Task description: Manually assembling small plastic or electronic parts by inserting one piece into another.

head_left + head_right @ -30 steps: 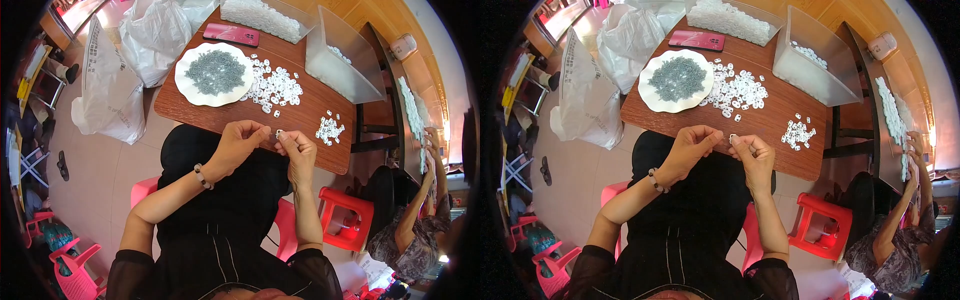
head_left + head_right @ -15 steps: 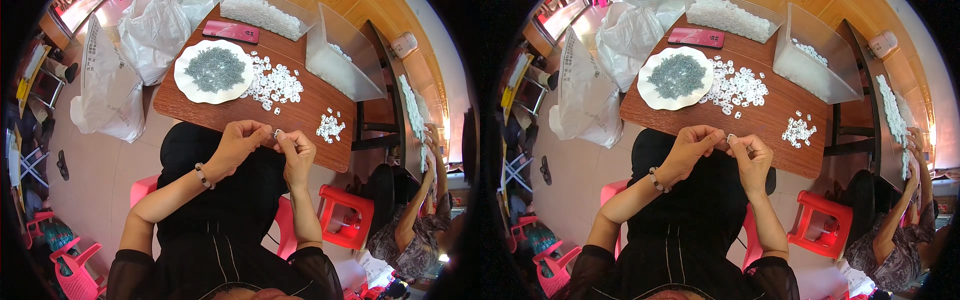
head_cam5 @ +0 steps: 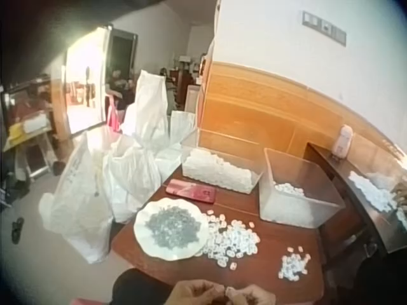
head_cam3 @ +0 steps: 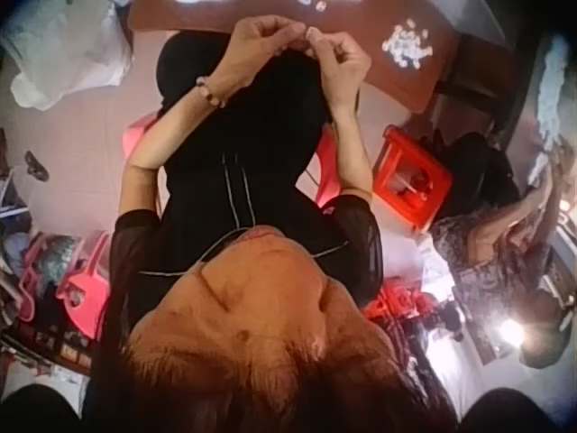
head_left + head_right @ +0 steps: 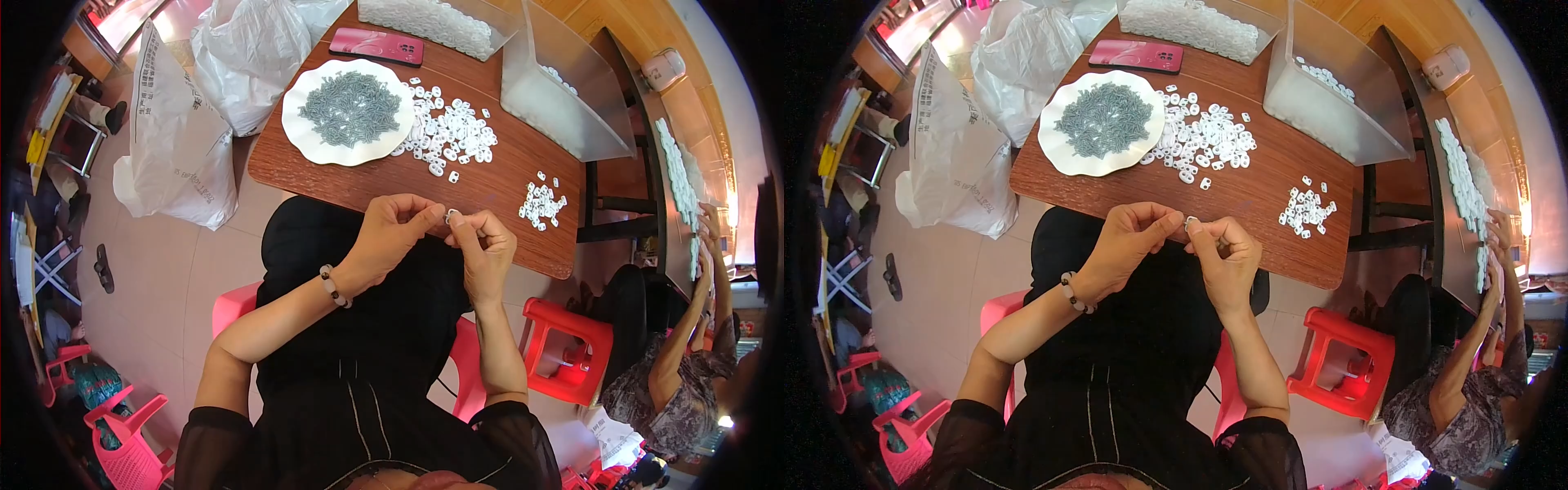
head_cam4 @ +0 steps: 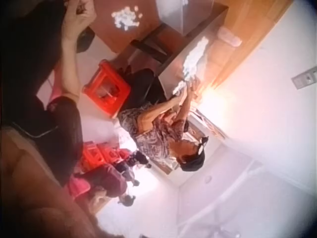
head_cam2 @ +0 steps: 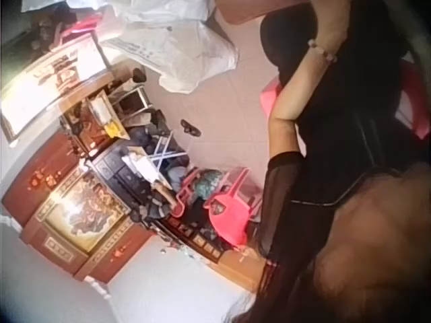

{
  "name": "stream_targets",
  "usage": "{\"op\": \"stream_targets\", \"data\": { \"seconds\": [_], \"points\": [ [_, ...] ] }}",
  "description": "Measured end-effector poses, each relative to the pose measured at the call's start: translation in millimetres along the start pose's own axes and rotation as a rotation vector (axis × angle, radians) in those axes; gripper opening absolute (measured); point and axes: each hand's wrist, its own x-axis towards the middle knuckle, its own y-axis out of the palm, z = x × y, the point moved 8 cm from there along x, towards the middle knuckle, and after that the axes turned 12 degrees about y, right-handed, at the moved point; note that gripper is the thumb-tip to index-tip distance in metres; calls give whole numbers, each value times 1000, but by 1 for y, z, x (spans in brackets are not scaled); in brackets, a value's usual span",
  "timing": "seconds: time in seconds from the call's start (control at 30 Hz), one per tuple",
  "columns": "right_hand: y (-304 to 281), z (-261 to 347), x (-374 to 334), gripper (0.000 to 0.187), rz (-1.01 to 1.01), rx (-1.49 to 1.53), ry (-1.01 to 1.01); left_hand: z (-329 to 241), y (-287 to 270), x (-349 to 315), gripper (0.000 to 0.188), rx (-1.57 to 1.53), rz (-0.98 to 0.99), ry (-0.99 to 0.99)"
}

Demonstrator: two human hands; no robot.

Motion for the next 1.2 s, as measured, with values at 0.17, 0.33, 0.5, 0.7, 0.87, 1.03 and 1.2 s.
{"op": "stream_targets", "data": {
  "seconds": [0.17,0.33,0.5,0.7,0.87,1.03,1.2],
  "points": [
    [1,1,-2,16,10,-78,-22,-9,1,0,18,42,10,71],
    [4,-1,-4,16,10,-54,-28,-1,-3,2,15,11,-30,112],
    [4,-4,-4,16,19,-61,-22,3,-4,0,16,44,-18,96],
    [5,-5,-5,15,22,-71,-3,4,-3,-2,15,5,-36,92],
    [6,-8,-3,14,57,-46,-6,7,-8,-1,14,91,-46,95],
    [8,-6,-4,15,55,-66,21,8,-7,-1,14,75,-49,97],
    [5,-10,-1,14,66,-20,43,3,-5,-1,17,58,-46,91]
  ]
}}
